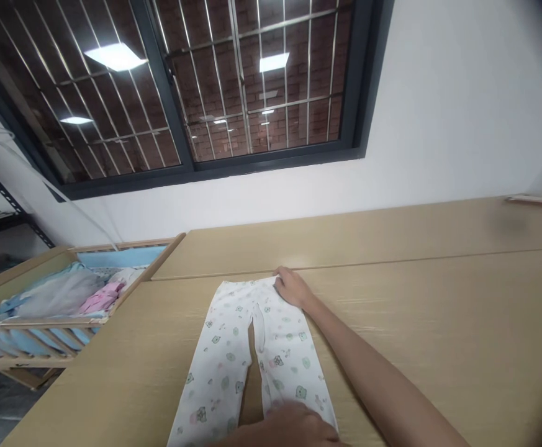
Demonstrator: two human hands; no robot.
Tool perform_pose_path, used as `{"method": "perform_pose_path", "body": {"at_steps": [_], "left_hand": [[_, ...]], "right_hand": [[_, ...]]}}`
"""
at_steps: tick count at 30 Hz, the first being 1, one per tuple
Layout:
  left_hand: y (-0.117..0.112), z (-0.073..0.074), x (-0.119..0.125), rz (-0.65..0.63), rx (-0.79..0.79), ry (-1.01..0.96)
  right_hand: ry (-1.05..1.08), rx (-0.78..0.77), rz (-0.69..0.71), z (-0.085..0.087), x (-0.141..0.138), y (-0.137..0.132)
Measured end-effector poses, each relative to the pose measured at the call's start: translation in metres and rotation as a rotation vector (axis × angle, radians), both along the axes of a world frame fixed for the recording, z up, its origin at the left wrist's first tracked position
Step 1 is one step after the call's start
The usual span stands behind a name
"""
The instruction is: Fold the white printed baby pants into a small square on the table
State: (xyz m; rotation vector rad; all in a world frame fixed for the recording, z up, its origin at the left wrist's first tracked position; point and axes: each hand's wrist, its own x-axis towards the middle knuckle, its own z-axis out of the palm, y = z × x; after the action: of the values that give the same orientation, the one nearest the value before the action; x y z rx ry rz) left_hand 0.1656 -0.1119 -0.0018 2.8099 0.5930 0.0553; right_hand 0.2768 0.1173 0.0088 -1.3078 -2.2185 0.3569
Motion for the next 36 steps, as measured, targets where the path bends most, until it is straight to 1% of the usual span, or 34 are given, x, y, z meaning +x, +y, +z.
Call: {"method": "perform_pose_path", "body": {"at_steps": [3,5,6,9,12,15,17,19,22,26,29,32,36], "left_hand": [[-0.002,-0.005,-0.001,-0.008,0.099,0.000],[-0.003,-0.003,-0.002,0.003,0.142,0.003],[-0.003,-0.001,-0.003,0.001,0.140,-0.005],[-0.001,0.005,-0.007,0.011,0.040,-0.079],[0.003,0.002,-0.010,0.062,-0.064,-0.158],[0.005,-0.003,-0.012,0.088,-0.100,-0.194],[0.004,-0.004,-0.013,0.121,-0.097,-0.202],[0.003,-0.001,-0.015,0.161,-0.101,-0.202],[0.002,0.005,-0.020,0.201,-0.156,-0.200],[0.004,0.006,-0.024,0.228,-0.202,-0.211],[0.006,0.006,-0.026,0.217,-0.198,-0.220],[0.007,0.010,-0.030,0.216,-0.177,-0.241],[0.005,0.013,-0.037,0.229,-0.054,-0.254]], "right_hand": [[0.003,0.003,0.000,0.000,0.000,0.000],[0.003,0.004,0.000,-0.001,0.000,0.000],[0.002,0.004,0.000,-0.001,0.000,0.000],[0.000,0.005,0.000,-0.002,0.000,0.000],[-0.002,0.007,0.002,-0.002,0.000,0.000],[-0.011,0.008,0.004,-0.001,-0.001,0.000],[-0.018,0.007,0.004,-0.001,-0.001,0.000],[-0.019,0.007,0.003,-0.001,-0.002,0.001],[-0.012,0.004,0.002,0.000,-0.003,0.001],[-0.002,0.002,0.004,-0.001,-0.004,0.002],[0.012,0.003,0.012,-0.003,-0.005,0.004],[0.020,0.004,0.011,-0.004,-0.005,0.007],[0.029,0.001,0.019,-0.004,-0.006,0.007]]}}
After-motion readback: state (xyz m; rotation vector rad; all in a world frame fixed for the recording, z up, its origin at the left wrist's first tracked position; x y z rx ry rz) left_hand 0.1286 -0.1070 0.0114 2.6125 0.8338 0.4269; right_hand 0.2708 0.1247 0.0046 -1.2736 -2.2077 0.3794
